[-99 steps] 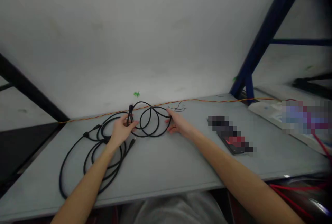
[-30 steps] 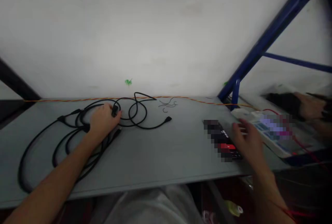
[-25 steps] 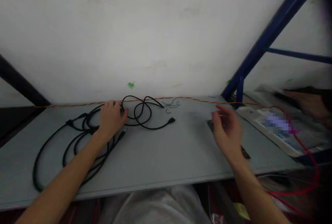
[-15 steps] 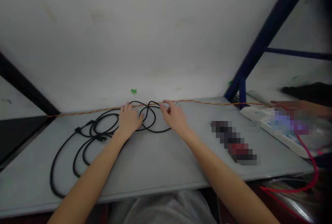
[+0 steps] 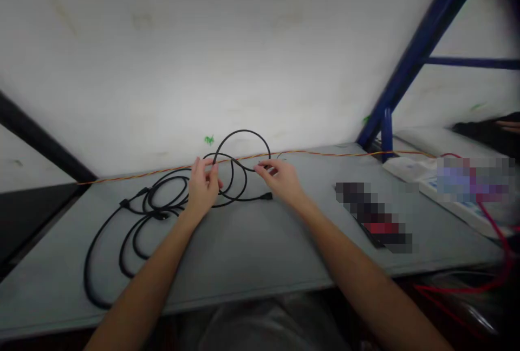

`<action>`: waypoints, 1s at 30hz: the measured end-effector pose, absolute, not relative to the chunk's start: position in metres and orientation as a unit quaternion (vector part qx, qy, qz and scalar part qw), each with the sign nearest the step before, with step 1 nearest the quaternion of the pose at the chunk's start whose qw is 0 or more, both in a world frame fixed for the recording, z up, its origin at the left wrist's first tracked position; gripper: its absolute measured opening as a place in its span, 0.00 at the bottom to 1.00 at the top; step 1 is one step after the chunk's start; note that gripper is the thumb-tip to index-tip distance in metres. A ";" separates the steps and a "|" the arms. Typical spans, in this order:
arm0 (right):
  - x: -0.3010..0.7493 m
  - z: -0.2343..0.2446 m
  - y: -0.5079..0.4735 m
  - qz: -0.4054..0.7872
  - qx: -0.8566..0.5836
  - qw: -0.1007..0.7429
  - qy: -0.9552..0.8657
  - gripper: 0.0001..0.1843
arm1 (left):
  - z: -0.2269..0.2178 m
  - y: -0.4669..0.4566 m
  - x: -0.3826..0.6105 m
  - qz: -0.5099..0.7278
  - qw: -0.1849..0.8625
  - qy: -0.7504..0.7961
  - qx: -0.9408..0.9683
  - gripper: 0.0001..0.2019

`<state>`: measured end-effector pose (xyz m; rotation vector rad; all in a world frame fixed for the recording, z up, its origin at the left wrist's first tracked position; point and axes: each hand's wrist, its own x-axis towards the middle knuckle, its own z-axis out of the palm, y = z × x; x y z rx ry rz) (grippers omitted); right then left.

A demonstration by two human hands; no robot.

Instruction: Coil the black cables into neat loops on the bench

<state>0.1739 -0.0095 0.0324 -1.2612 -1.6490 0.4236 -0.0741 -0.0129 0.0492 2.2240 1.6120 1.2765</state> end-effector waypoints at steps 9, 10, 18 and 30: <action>0.163 0.039 -0.016 0.444 -0.422 0.524 -0.591 0.34 | 0.040 -0.046 -0.040 0.439 -0.034 0.344 0.829 0.12; 0.164 0.042 -0.017 0.498 -0.391 0.520 -0.573 0.37 | 0.039 -0.048 -0.037 0.425 -0.046 0.327 0.843 0.12; 0.171 0.059 -0.030 0.547 -0.325 0.472 -0.610 0.32 | 0.031 -0.051 -0.027 0.367 -0.094 0.295 0.877 0.11; 0.177 0.068 -0.030 0.473 -0.324 0.598 -0.560 0.31 | 0.042 -0.041 -0.041 0.297 -0.122 0.446 0.835 0.15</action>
